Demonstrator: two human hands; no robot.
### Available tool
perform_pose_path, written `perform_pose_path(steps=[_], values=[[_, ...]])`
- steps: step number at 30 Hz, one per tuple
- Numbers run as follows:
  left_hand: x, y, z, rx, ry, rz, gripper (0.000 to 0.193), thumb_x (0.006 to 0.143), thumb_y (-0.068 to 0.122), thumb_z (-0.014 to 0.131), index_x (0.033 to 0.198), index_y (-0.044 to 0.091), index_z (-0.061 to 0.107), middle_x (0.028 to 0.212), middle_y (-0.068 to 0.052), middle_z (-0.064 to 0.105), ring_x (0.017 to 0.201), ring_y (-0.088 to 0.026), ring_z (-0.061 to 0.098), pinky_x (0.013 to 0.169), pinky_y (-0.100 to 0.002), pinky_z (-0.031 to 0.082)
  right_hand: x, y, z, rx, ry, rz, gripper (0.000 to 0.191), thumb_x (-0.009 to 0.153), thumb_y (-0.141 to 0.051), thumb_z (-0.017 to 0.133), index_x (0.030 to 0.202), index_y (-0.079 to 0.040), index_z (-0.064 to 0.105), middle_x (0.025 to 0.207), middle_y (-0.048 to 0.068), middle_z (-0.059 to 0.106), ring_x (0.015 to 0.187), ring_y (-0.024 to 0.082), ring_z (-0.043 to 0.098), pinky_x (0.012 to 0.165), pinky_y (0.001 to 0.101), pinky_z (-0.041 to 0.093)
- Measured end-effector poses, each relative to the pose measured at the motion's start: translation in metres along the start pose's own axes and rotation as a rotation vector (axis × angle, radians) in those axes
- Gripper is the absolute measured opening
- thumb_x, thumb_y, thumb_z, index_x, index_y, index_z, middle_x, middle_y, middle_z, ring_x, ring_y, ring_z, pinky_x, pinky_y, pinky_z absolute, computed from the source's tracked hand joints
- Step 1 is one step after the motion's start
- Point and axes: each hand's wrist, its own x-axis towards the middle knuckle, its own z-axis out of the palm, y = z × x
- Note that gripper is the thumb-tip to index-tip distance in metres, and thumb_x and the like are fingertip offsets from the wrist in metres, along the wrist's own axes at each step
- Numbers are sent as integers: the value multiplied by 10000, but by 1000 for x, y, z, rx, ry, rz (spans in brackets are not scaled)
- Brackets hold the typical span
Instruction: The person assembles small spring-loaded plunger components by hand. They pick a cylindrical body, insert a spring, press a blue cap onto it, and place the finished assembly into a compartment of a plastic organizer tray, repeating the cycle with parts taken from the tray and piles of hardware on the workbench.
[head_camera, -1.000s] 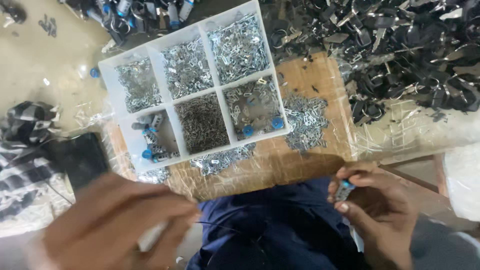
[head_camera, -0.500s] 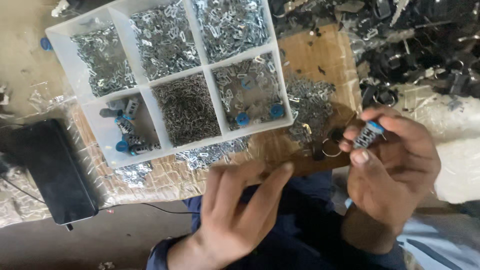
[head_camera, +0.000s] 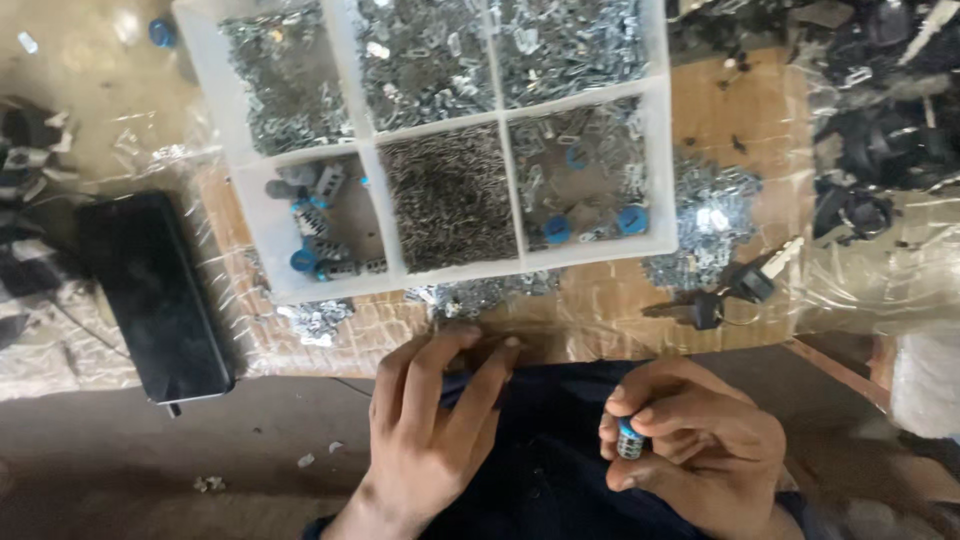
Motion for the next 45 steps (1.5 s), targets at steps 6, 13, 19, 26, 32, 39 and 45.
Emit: perform_pose_path(steps=[6,13,19,26,32,39,45], values=[[4,-7,5,131,54,58,357,883,246,828,1208,109,770,1180,-95,604,1075,-294,596,866,-411,527,16,10,25,-54,-120,63,392,866,141,830,1227,99,683,1287,274,623,1084,277,727,874,369,683],[-8,-41,-7,-143,250,223,230,868,140,862,1054,51,761,1057,-82,719,958,-254,672,821,-356,554,25,13,41,-131,7,94,429,833,155,789,1240,81,674,1320,258,613,1134,294,713,866,379,685],[-15,-22,-15,-643,182,-65,184,870,28,842,1017,77,742,1035,-42,756,936,-198,686,839,-323,556,35,24,42,-279,-156,193,468,769,184,824,1189,32,684,1274,241,640,1042,246,747,783,307,693],[-30,-48,-33,-541,87,68,267,824,27,824,1078,74,756,1084,-72,690,941,-227,625,839,-334,546,41,31,73,-299,-125,286,383,771,153,805,1132,43,741,1175,240,683,900,265,800,714,335,729],[-48,-52,-43,-1342,-85,-543,394,829,26,869,1134,33,620,987,-68,577,786,-199,500,704,-300,436,53,44,75,-162,-523,329,387,856,133,842,1221,45,748,1217,202,684,1001,230,757,787,318,694],[-24,-51,-26,33,100,-286,557,960,281,792,1422,42,592,1054,-85,578,900,-269,566,792,-384,492,43,38,70,-75,-164,278,457,803,154,808,1234,54,698,1270,247,631,1023,286,747,800,378,704],[-18,-46,-24,123,3,-287,689,916,438,765,1453,52,571,1044,-125,534,892,-305,550,768,-425,490,36,25,57,-80,-171,170,490,774,180,840,1232,68,709,1245,276,641,1031,301,749,839,393,707]])
